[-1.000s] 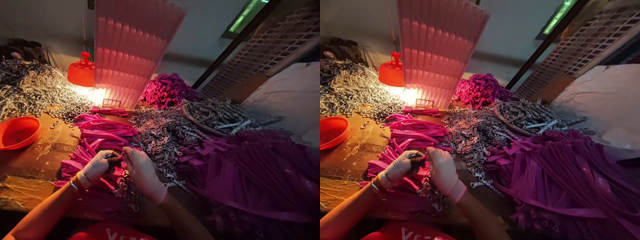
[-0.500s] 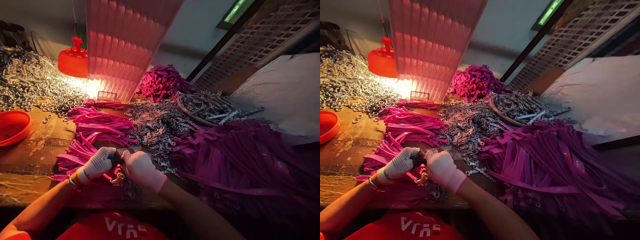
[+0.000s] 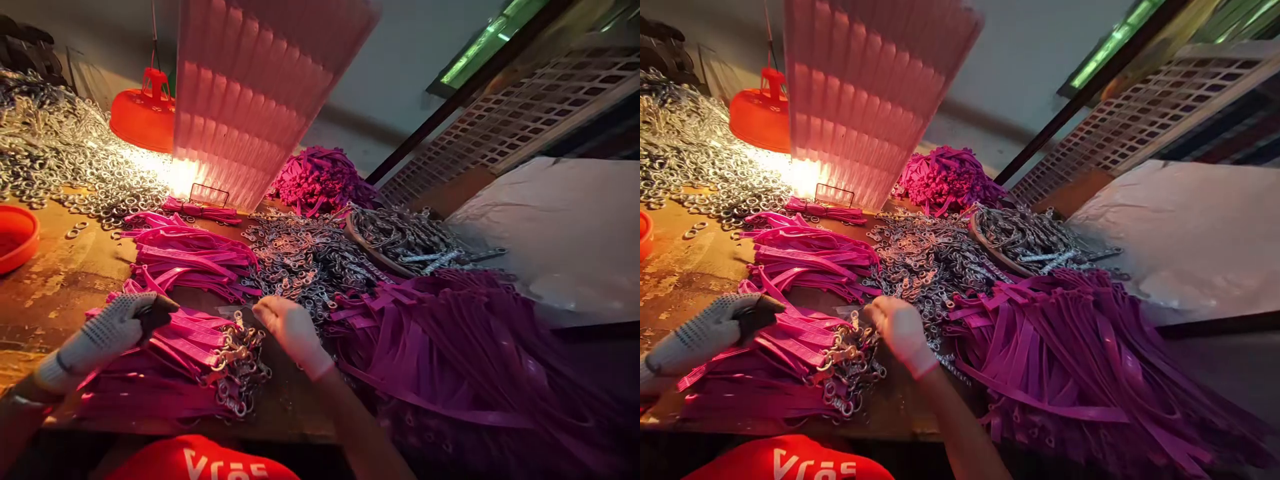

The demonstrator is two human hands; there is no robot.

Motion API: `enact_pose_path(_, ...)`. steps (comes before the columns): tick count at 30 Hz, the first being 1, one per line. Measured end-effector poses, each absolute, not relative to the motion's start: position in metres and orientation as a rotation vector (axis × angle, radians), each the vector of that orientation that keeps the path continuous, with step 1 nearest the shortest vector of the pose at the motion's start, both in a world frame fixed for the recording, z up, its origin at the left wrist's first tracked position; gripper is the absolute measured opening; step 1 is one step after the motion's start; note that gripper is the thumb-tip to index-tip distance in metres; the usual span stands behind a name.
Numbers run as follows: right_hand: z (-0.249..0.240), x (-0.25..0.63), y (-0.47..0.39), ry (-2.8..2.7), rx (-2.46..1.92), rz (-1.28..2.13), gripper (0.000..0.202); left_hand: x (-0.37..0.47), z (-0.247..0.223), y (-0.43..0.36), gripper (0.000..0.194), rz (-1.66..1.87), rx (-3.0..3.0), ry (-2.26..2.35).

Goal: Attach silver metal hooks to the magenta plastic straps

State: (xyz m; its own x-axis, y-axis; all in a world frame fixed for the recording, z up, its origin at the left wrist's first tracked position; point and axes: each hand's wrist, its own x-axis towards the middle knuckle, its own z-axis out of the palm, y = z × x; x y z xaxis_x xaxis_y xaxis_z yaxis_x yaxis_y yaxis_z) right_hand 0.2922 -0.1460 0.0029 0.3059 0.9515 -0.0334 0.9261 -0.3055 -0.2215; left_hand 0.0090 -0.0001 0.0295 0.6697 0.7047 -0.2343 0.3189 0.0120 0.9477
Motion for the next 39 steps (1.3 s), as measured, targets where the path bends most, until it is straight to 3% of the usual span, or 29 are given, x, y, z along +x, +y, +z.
enact_pose_path(2,-0.017,0.317,-0.115,-1.498,-2.673,0.162,0.023,0.027,0.022,-0.014,0.029,0.33,1.133,0.821)
enact_pose_path(6,-0.059,0.334,-0.07,-1.402,-2.816,0.077,0.02,0.065,0.004,-0.028,0.032,0.283,0.643,0.745)
enact_pose_path(13,-0.082,0.331,-0.088,-1.482,-2.803,-0.048,0.026,0.071,-0.019,-0.033,0.043,0.306,0.563,0.521)
enact_pose_path(19,-0.077,0.325,-0.102,-1.578,-2.782,-0.125,0.018,0.061,-0.012,-0.042,0.042,0.426,0.69,0.539)
enact_pose_path(25,-0.059,0.331,-0.117,-1.484,-2.686,-0.08,0.027,0.055,-0.005,-0.049,0.025,0.468,0.707,0.608)
enact_pose_path(31,-0.039,0.321,-0.134,-1.413,-2.438,0.108,0.028,0.059,-0.009,-0.058,0.028,0.441,0.712,0.642)
enact_pose_path(36,-0.003,0.256,-0.152,-1.382,-1.956,0.523,0.043,0.063,-0.006,-0.066,0.026,0.45,0.736,0.581)
enact_pose_path(39,0.016,0.221,-0.156,-1.429,-1.859,0.53,0.041,0.064,0.003,-0.07,0.026,0.407,0.781,0.577)
